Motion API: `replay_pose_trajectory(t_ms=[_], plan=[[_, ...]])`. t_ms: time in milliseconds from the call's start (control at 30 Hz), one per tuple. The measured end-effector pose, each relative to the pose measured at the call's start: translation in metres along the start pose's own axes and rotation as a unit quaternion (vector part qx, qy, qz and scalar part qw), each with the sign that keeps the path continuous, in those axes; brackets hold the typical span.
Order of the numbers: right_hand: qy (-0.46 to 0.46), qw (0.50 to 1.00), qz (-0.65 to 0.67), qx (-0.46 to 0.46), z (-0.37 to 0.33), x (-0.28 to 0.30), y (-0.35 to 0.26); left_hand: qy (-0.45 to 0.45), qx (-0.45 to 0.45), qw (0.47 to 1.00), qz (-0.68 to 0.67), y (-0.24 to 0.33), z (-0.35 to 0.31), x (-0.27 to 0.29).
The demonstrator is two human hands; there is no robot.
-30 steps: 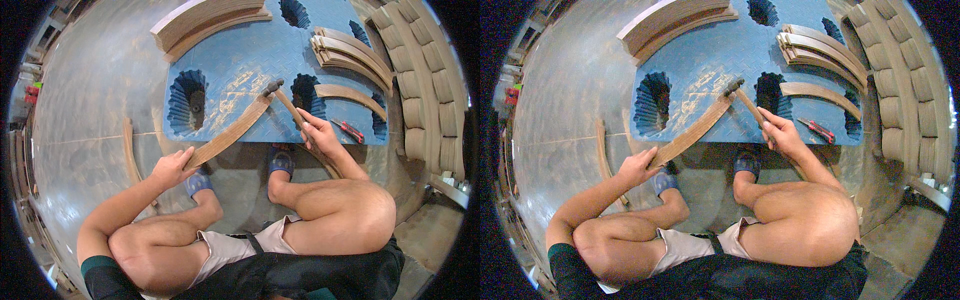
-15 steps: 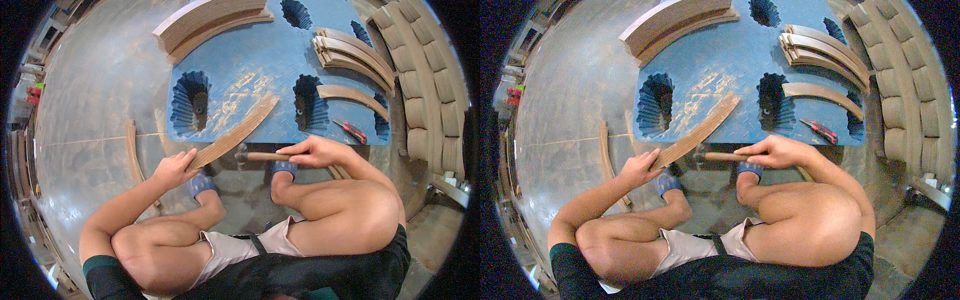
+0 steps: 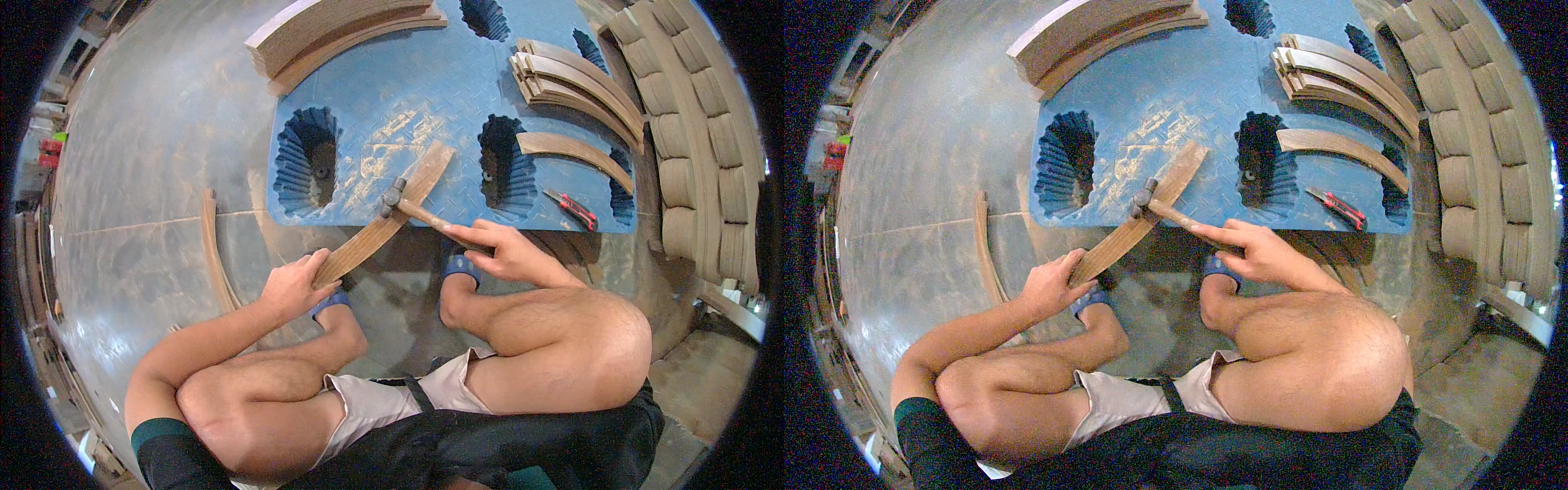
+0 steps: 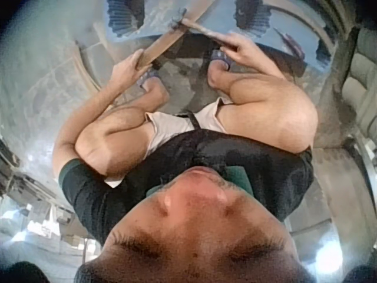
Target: The person hammers a wooden component on a blue pallet, then moves the piece to join a collection of finished parts.
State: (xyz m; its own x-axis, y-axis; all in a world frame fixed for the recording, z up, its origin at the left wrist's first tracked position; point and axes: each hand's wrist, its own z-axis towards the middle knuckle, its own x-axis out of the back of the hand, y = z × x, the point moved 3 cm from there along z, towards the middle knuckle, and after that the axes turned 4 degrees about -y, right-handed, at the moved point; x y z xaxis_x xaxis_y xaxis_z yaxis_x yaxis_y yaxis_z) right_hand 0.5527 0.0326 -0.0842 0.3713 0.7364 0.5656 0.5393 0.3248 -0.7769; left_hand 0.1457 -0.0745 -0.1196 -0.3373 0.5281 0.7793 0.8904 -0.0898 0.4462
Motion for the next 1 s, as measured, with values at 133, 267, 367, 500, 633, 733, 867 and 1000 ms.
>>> replay_pose_trajectory(t_ms=[133, 267, 367, 500, 633, 733, 867, 1000], plan=[[-0.012, 0.991, 0.133, 0.021, -0.003, -0.021, 0.009, -0.017, 0.003, 1.0, 0.008, -0.001, 0.004, -0.002], [-0.081, 0.993, 0.077, -0.041, -0.01, -0.017, 0.011, -0.024, 0.003, 1.0, -0.003, -0.001, 0.002, -0.002], [-0.074, 0.996, 0.052, -0.02, -0.014, -0.015, 0.007, -0.019, -0.001, 1.0, 0.001, -0.001, 0.003, -0.004], [-0.028, 0.998, 0.047, 0.043, -0.01, -0.015, 0.002, -0.033, 0.009, 0.999, 0.01, 0.002, 0.003, -0.004], [0.004, 0.991, 0.13, 0.038, -0.01, -0.019, 0.022, -0.039, 0.021, 0.999, 0.021, 0.001, 0.003, -0.005], [0.172, 0.959, 0.209, -0.087, -0.021, 0.0, 0.051, -0.051, 0.019, 0.998, 0.019, -0.001, 0.005, -0.004], [0.251, 0.904, 0.296, -0.182, -0.03, 0.03, 0.059, -0.04, 0.046, 0.998, 0.026, -0.01, -0.003, -0.003], [0.243, 0.908, 0.331, -0.081, -0.018, 0.027, 0.031, -0.03, 0.034, 0.999, 0.026, -0.01, 0.001, 0.0]])
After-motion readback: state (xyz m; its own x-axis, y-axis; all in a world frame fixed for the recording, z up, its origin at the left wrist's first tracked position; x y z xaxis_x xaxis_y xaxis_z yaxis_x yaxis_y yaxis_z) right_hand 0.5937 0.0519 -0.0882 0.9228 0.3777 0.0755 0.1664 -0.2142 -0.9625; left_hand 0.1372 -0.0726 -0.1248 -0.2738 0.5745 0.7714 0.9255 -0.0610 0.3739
